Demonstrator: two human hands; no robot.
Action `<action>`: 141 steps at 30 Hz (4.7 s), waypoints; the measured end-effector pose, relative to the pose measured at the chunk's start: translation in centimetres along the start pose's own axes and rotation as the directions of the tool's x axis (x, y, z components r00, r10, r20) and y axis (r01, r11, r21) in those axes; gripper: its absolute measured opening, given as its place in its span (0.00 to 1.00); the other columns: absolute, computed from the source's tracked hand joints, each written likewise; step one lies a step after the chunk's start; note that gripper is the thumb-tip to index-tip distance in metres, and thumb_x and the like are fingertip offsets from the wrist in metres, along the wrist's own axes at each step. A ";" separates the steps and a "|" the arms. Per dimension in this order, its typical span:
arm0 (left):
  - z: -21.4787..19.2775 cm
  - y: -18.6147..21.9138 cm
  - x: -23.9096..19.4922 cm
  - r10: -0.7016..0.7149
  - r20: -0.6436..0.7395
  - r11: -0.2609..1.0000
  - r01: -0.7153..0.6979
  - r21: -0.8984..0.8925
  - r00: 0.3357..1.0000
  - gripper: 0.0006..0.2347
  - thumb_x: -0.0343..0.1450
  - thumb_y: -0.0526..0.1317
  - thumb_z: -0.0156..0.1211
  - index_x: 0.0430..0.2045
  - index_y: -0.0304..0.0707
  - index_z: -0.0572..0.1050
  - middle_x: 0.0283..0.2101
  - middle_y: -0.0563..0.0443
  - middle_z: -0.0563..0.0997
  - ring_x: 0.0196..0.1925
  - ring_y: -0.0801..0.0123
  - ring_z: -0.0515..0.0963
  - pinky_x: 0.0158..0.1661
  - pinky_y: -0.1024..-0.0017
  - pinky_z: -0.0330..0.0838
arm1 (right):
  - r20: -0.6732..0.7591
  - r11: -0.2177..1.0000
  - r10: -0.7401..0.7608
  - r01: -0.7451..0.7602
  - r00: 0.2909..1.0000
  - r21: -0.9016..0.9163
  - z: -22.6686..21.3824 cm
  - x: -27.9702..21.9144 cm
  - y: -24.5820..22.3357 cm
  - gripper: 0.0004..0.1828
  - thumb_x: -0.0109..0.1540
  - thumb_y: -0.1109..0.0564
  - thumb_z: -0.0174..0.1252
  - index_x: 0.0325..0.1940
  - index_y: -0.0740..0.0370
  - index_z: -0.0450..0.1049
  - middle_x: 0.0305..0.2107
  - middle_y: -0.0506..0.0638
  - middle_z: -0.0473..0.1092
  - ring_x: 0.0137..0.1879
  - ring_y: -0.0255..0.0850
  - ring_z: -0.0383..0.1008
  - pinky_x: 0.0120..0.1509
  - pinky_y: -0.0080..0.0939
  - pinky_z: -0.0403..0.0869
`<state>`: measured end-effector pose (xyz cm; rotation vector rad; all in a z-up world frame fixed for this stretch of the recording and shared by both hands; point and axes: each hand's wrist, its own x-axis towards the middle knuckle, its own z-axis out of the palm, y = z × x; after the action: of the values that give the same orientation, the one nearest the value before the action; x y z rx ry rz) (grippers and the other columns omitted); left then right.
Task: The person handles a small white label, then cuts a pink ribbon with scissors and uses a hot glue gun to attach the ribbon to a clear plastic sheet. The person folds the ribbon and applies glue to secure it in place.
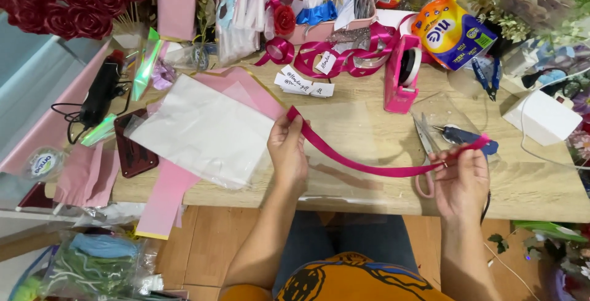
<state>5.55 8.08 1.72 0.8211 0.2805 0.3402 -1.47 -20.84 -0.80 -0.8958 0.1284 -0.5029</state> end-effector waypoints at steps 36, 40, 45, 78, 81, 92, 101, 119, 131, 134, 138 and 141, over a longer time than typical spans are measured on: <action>2.9 -1.8 -3.8 -0.317 0.135 0.934 0.334 -0.129 0.939 0.09 0.78 0.44 0.53 0.40 0.37 0.73 0.43 0.40 0.85 0.44 0.56 0.86 0.48 0.59 0.81 | 0.560 0.742 0.349 0.143 0.751 -0.655 9.3 -2.3 3.1 0.07 0.60 0.57 0.67 0.32 0.62 0.78 0.56 0.63 0.71 0.66 0.58 0.68 0.70 0.60 0.59; 2.7 -1.8 -3.6 -0.293 0.084 0.941 0.303 -0.150 0.952 0.10 0.77 0.45 0.55 0.39 0.37 0.73 0.43 0.39 0.85 0.43 0.56 0.86 0.48 0.59 0.81 | 0.574 0.751 0.371 0.127 0.729 -0.647 8.2 -2.6 3.2 0.08 0.62 0.58 0.64 0.30 0.64 0.78 0.57 0.64 0.70 0.67 0.56 0.67 0.71 0.58 0.58; 3.3 -0.7 -3.7 -0.322 0.049 0.929 0.326 -0.177 0.945 0.11 0.77 0.47 0.55 0.39 0.39 0.73 0.44 0.40 0.85 0.43 0.56 0.86 0.48 0.58 0.82 | 0.613 0.744 0.386 0.160 0.689 -0.649 6.1 -2.4 3.8 0.10 0.63 0.59 0.62 0.28 0.66 0.79 0.53 0.68 0.73 0.63 0.59 0.71 0.67 0.59 0.62; 1.4 -0.4 -3.1 -0.006 -0.241 0.972 -0.050 -0.228 0.971 0.11 0.76 0.48 0.55 0.39 0.39 0.72 0.43 0.42 0.84 0.39 0.59 0.87 0.45 0.65 0.83 | 0.325 0.787 0.280 -0.022 0.903 -0.617 5.4 -3.3 4.1 0.19 0.56 0.64 0.69 0.52 0.65 0.80 0.22 0.50 0.77 0.32 0.29 0.73 0.41 0.27 0.71; 0.8 -0.9 -3.2 -0.010 -0.250 0.978 -0.044 -0.206 0.968 0.12 0.76 0.49 0.55 0.39 0.40 0.72 0.43 0.42 0.84 0.41 0.59 0.87 0.46 0.65 0.83 | 0.289 0.786 0.280 -0.046 0.915 -0.616 3.8 -2.3 5.5 0.11 0.56 0.63 0.70 0.42 0.66 0.82 0.21 0.52 0.78 0.31 0.29 0.73 0.39 0.28 0.70; -5.8 -5.4 -0.6 -0.010 -0.140 0.999 0.004 -0.044 0.990 0.07 0.75 0.42 0.60 0.35 0.39 0.73 0.40 0.45 0.84 0.39 0.60 0.87 0.47 0.63 0.83 | 0.442 0.622 0.127 0.276 0.888 -0.733 4.9 0.1 0.4 0.08 0.53 0.61 0.73 0.36 0.60 0.83 0.21 0.47 0.70 0.34 0.33 0.67 0.46 0.34 0.69; -5.5 -6.4 -0.6 -0.022 -0.152 1.000 0.024 0.011 0.988 0.06 0.73 0.40 0.63 0.36 0.36 0.78 0.33 0.48 0.84 0.33 0.63 0.87 0.43 0.65 0.83 | 0.280 0.688 0.266 0.022 0.922 -0.726 3.8 0.1 1.2 0.10 0.53 0.62 0.73 0.37 0.63 0.82 0.20 0.42 0.69 0.31 0.27 0.65 0.38 0.26 0.68; -6.0 -6.6 -1.3 0.065 -0.108 0.994 -0.055 0.089 0.992 0.08 0.76 0.38 0.56 0.36 0.32 0.79 0.32 0.43 0.85 0.33 0.62 0.87 0.42 0.65 0.83 | 0.174 0.791 0.362 -0.203 0.916 -0.577 1.2 0.4 3.3 0.14 0.50 0.66 0.73 0.37 0.65 0.77 0.20 0.50 0.75 0.25 0.29 0.71 0.31 0.24 0.67; -6.7 -6.0 -2.2 0.136 -0.065 0.990 -0.133 0.048 0.989 0.08 0.78 0.38 0.52 0.40 0.31 0.77 0.33 0.43 0.84 0.35 0.58 0.87 0.45 0.60 0.83 | 0.228 0.805 0.244 -0.065 0.943 -0.590 3.8 0.0 1.2 0.11 0.50 0.66 0.73 0.34 0.66 0.81 0.25 0.51 0.75 0.32 0.31 0.71 0.38 0.27 0.69; -4.7 -2.6 -4.3 0.312 0.013 0.936 -0.310 0.170 0.950 0.15 0.76 0.35 0.54 0.56 0.35 0.62 0.53 0.37 0.69 0.52 0.56 0.76 0.57 0.58 0.70 | 0.320 0.705 0.225 0.073 0.920 -0.705 5.3 -0.8 -1.3 0.09 0.50 0.63 0.74 0.33 0.64 0.82 0.19 0.47 0.72 0.29 0.31 0.68 0.36 0.29 0.68; -2.8 0.5 -5.7 0.712 0.565 0.200 -0.892 0.406 0.417 0.27 0.72 0.45 0.64 0.58 0.22 0.64 0.66 0.25 0.64 0.71 0.38 0.63 0.70 0.45 0.52 | 0.571 0.515 0.245 0.394 0.783 -0.761 7.3 -1.8 -3.7 0.04 0.52 0.60 0.72 0.29 0.60 0.82 0.18 0.49 0.73 0.29 0.38 0.73 0.38 0.38 0.73; 0.5 1.1 -7.8 0.212 0.869 0.489 -0.818 0.302 0.448 0.32 0.67 0.49 0.70 0.61 0.28 0.67 0.61 0.40 0.75 0.64 0.46 0.73 0.70 0.45 0.45 | 0.702 0.533 0.232 0.515 0.674 -0.671 8.2 -2.5 -3.6 0.04 0.55 0.58 0.71 0.30 0.56 0.81 0.20 0.46 0.72 0.30 0.41 0.76 0.38 0.39 0.74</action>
<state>-1.52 5.34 3.72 1.7888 -0.7840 0.5157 -2.47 -15.70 6.88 -2.0686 -0.5342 -0.1683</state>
